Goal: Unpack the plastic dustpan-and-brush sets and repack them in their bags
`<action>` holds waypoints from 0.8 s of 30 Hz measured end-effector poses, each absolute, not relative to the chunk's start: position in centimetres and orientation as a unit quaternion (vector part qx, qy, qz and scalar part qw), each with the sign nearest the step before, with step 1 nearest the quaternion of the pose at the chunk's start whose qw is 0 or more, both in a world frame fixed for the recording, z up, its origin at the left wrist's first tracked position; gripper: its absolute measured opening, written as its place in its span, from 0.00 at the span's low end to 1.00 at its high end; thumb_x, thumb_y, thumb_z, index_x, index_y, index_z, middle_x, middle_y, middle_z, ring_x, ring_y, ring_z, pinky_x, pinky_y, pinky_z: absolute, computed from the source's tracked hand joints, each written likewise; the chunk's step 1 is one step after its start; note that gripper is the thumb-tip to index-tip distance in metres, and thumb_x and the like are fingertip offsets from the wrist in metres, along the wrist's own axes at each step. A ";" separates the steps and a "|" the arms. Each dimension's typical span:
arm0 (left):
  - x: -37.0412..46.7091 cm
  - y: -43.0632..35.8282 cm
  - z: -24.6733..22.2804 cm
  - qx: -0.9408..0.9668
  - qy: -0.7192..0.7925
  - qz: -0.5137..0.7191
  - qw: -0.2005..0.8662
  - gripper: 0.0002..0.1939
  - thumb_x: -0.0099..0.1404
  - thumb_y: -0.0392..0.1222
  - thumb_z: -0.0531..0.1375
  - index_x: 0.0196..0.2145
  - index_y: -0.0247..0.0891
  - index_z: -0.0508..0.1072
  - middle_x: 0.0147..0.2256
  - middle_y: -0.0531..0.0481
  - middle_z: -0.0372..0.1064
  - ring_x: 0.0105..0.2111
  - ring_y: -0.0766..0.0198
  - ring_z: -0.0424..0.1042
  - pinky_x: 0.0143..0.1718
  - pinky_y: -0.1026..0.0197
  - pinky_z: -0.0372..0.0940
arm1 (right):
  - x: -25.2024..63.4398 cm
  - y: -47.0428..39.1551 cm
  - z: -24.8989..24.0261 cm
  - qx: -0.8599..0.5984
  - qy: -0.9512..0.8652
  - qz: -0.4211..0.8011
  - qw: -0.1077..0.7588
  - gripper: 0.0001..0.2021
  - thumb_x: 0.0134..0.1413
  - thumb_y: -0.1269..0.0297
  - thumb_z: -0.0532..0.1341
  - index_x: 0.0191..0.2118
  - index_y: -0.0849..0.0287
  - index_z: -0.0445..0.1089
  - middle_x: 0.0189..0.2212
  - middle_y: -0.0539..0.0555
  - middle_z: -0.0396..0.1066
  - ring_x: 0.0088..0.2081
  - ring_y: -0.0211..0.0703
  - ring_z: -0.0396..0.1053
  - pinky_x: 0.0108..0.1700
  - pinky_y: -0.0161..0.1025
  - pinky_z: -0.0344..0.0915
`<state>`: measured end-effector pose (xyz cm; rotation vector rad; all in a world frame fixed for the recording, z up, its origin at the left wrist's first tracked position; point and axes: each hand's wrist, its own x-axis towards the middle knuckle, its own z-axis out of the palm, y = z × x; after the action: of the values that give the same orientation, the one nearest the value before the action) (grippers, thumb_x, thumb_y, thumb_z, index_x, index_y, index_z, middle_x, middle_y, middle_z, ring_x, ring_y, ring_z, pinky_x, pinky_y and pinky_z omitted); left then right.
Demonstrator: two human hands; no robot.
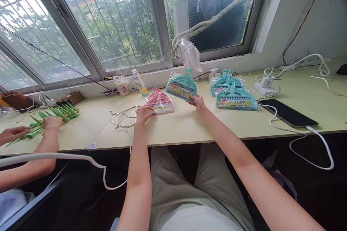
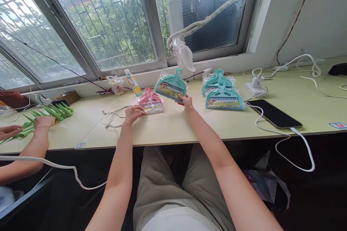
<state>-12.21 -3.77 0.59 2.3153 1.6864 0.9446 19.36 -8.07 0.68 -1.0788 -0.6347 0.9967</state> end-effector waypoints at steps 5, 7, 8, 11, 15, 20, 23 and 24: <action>-11.8 -2.8 0.1 0.715 0.604 0.338 0.100 0.04 0.55 0.42 0.68 0.27 0.41 0.78 0.39 0.47 0.74 0.48 0.52 0.70 0.54 0.50 0.61 | 18.8 -8.1 0.5 -0.484 -0.353 0.447 0.664 0.09 0.53 0.67 0.68 0.39 0.61 0.70 0.35 0.54 0.79 0.25 0.38 0.76 0.29 0.33 0.72; -11.5 -2.4 -0.2 0.692 0.612 0.371 0.096 0.03 0.55 0.39 0.67 0.27 0.39 0.78 0.44 0.45 0.71 0.50 0.54 0.68 0.55 0.54 0.62 | 18.4 -8.1 0.4 -0.478 -0.385 0.449 0.649 0.10 0.51 0.66 0.69 0.39 0.61 0.71 0.35 0.55 0.79 0.24 0.38 0.76 0.29 0.34 0.72; -11.4 -2.3 -0.3 0.683 0.613 0.387 0.091 0.03 0.55 0.38 0.67 0.27 0.37 0.77 0.46 0.43 0.68 0.51 0.55 0.68 0.56 0.55 0.61 | 18.1 -8.1 0.3 -0.476 -0.401 0.448 0.642 0.11 0.50 0.66 0.70 0.39 0.62 0.71 0.34 0.55 0.79 0.24 0.38 0.75 0.29 0.33 0.71; -11.2 -2.0 -0.8 0.673 0.609 0.409 0.095 0.03 0.55 0.36 0.67 0.27 0.36 0.76 0.48 0.42 0.63 0.50 0.58 0.68 0.57 0.58 0.62 | 17.3 -8.2 0.0 -0.473 -0.452 0.440 0.614 0.12 0.48 0.66 0.71 0.38 0.62 0.73 0.32 0.54 0.79 0.22 0.37 0.74 0.26 0.32 0.69; -11.1 -1.9 -1.2 0.664 0.630 0.395 0.082 0.02 0.55 0.33 0.64 0.26 0.36 0.75 0.47 0.42 0.62 0.45 0.58 0.70 0.51 0.57 0.66 | 15.9 -8.4 -0.6 -0.468 -0.518 0.432 0.571 0.11 0.46 0.67 0.69 0.37 0.62 0.74 0.30 0.53 0.78 0.22 0.37 0.73 0.24 0.31 0.68; -10.9 -1.8 -1.5 0.644 0.647 0.402 0.069 0.03 0.56 0.32 0.61 0.27 0.36 0.76 0.45 0.41 0.67 0.41 0.59 0.72 0.47 0.59 0.67 | 14.3 -8.4 -1.5 -0.509 -0.571 0.390 0.512 0.10 0.49 0.69 0.65 0.39 0.61 0.73 0.34 0.54 0.78 0.24 0.38 0.74 0.24 0.32 0.68; -11.0 -1.5 -1.5 0.629 0.661 0.400 0.086 0.04 0.53 0.32 0.62 0.27 0.36 0.76 0.42 0.43 0.72 0.41 0.60 0.73 0.46 0.60 0.67 | 13.7 -8.0 -1.9 -0.572 -0.587 0.325 0.472 0.11 0.53 0.65 0.64 0.43 0.59 0.73 0.37 0.54 0.77 0.30 0.41 0.75 0.28 0.33 0.69; -11.0 -1.4 -1.5 0.625 0.666 0.395 0.097 0.05 0.52 0.31 0.62 0.27 0.36 0.77 0.40 0.44 0.74 0.40 0.60 0.73 0.46 0.61 0.67 | 13.6 -7.9 -1.9 -0.599 -0.596 0.286 0.451 0.11 0.54 0.63 0.65 0.43 0.58 0.73 0.37 0.54 0.77 0.33 0.43 0.75 0.31 0.34 0.70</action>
<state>-11.04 -1.45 -1.47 1.8520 1.9724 1.1683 13.56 -7.88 -1.90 -1.4814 -1.4730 0.7077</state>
